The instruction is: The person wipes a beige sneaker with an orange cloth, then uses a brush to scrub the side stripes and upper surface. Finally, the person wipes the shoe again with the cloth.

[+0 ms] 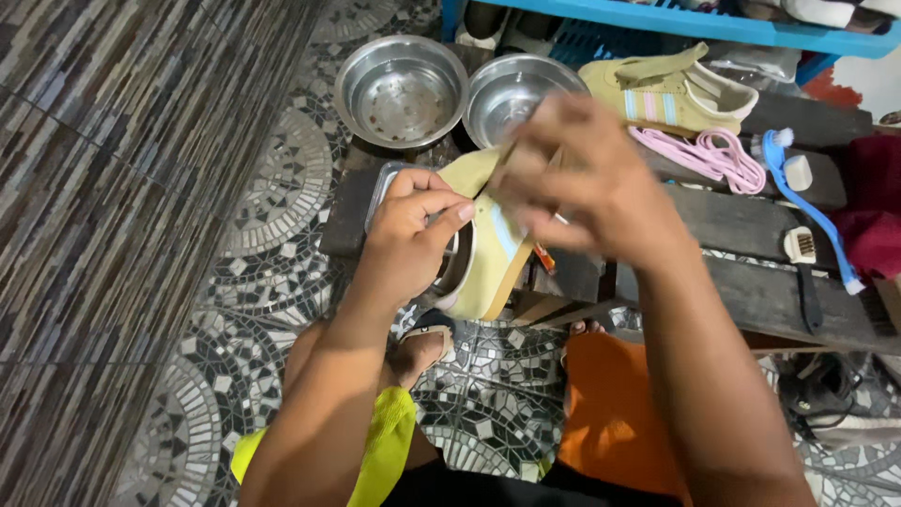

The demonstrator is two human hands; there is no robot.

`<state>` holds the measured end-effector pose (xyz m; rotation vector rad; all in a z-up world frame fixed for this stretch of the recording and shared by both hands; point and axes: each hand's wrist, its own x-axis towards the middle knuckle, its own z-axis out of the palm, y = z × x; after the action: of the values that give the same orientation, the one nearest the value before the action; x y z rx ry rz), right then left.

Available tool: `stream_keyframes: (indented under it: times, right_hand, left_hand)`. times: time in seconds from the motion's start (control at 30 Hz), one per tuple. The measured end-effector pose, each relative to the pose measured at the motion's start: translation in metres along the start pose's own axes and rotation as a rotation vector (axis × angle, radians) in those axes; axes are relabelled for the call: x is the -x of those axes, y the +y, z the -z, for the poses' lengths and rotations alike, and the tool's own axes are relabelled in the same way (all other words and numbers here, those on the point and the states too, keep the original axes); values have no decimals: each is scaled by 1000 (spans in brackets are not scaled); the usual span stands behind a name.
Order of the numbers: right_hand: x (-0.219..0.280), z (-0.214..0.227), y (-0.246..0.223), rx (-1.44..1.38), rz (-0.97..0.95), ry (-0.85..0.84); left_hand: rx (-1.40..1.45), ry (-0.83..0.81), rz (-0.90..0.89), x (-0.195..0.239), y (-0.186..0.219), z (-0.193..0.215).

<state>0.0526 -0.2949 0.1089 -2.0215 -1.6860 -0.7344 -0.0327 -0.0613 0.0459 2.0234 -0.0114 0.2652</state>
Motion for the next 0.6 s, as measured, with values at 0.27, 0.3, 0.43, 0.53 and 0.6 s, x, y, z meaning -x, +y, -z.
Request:
stream_keyframes:
  times: [0.27,0.3,0.43,0.53,0.6]
  right_hand:
    - [-8,4,-3,33,-42,-28]
    - [-10,4,-2,76,-4,11]
    - [7,11,8,188,-105,-5]
    - [-5,7,-7,65,-55,-47]
    - [-9,5,-8,-21,-37,-15]
  left_hand:
    - [-5,35,-57,-1,-8,-7]
    - [2,48,-41,-1,-7,-7]
    - [-46,25,-22,2,4,-1]
    - [-37,11,-21,1,-2,-4]
    - [-49,12,-90,4,-1,-4]
